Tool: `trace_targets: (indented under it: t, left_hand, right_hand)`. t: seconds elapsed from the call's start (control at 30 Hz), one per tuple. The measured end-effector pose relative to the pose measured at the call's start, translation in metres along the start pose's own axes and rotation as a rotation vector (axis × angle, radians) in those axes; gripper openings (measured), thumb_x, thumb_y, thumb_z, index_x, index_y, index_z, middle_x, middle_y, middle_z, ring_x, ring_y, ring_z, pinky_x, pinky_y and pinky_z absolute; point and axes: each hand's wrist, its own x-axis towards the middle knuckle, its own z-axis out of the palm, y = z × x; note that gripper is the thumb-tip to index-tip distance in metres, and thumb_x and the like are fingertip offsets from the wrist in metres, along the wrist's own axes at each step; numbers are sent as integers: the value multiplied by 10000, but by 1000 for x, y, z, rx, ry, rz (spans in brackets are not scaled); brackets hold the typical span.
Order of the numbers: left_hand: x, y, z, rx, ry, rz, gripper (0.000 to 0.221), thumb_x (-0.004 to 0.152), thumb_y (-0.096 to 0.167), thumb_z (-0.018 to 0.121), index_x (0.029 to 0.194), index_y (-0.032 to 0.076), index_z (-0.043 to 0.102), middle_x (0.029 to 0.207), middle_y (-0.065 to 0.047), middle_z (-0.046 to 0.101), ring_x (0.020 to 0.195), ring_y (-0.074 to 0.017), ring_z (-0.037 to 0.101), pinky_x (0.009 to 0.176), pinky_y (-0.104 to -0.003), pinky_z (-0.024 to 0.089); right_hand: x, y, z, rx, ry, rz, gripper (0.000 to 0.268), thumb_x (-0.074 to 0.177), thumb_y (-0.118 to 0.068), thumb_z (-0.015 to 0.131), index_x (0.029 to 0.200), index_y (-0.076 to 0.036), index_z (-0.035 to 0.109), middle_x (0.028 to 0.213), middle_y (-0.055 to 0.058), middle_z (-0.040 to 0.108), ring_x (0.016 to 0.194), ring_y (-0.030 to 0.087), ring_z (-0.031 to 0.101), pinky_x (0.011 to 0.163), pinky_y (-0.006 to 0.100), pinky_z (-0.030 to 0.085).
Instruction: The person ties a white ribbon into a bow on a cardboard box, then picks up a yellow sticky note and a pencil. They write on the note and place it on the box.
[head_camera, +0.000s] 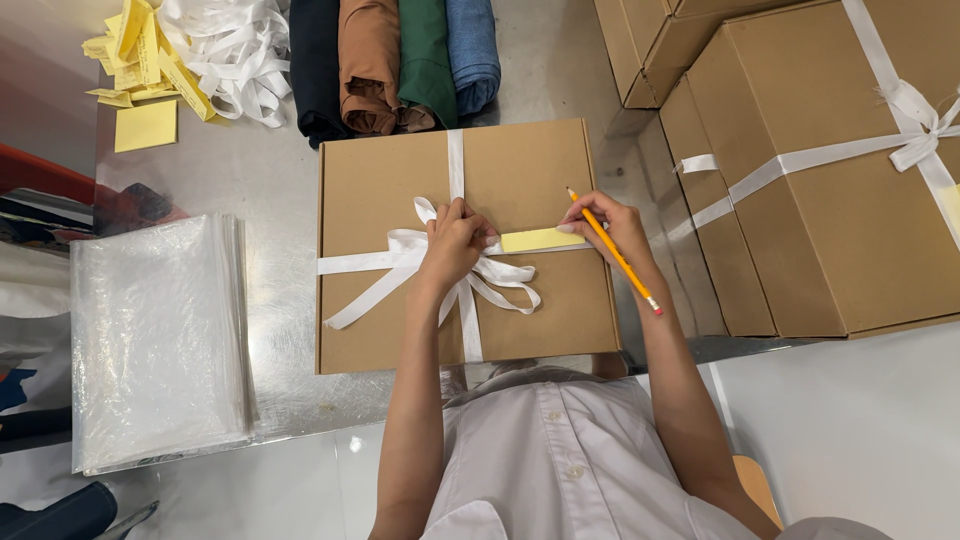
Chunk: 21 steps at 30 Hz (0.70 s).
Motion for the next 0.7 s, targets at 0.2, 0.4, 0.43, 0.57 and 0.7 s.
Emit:
trace_targets:
  t: [0.2, 0.4, 0.43, 0.57, 0.7]
  left_hand:
    - [3, -6, 6, 29, 20, 9, 78, 898, 240, 738, 915, 165, 729, 990, -14, 474, 1045, -232, 464, 924, -372, 349]
    - [2, -5, 6, 32, 17, 9, 71, 902, 251, 728, 910, 180, 724, 986, -9, 470, 1050, -236, 463, 931, -378, 360]
    - [2, -4, 5, 32, 21, 9, 71, 902, 251, 728, 910, 180, 724, 986, -9, 470, 1050, -236, 463, 931, -378, 360]
    - [2, -4, 4, 34, 24, 7, 84, 898, 268, 734, 913, 185, 733, 983, -4, 473, 1051, -236, 472, 927, -380, 371]
    - [3, -7, 6, 28, 15, -3, 80, 901, 272, 729, 913, 193, 732, 983, 3, 469, 1047, -227, 466, 924, -373, 367]
  right_hand:
    - [0, -2, -5, 23, -20, 47, 203, 881, 14, 771, 1041, -59, 671, 928, 128, 750, 895, 199, 720, 873, 342, 557]
    - [5, -7, 18, 191, 213, 50, 209, 913, -16, 771, 1055, -50, 621, 971, 123, 730, 888, 163, 703, 834, 278, 562]
    - [5, -10, 21, 191, 212, 47, 209, 913, -16, 771, 1055, -50, 621, 971, 123, 730, 888, 163, 703, 834, 278, 562]
    - [5, -19, 26, 162, 209, 49, 191, 906, -11, 776, 1032, -52, 638, 937, 127, 738, 847, 147, 713, 801, 263, 569]
    - [6, -18, 27, 146, 230, 48, 176, 905, -7, 770, 1019, -45, 642, 927, 133, 743, 848, 138, 706, 795, 256, 560]
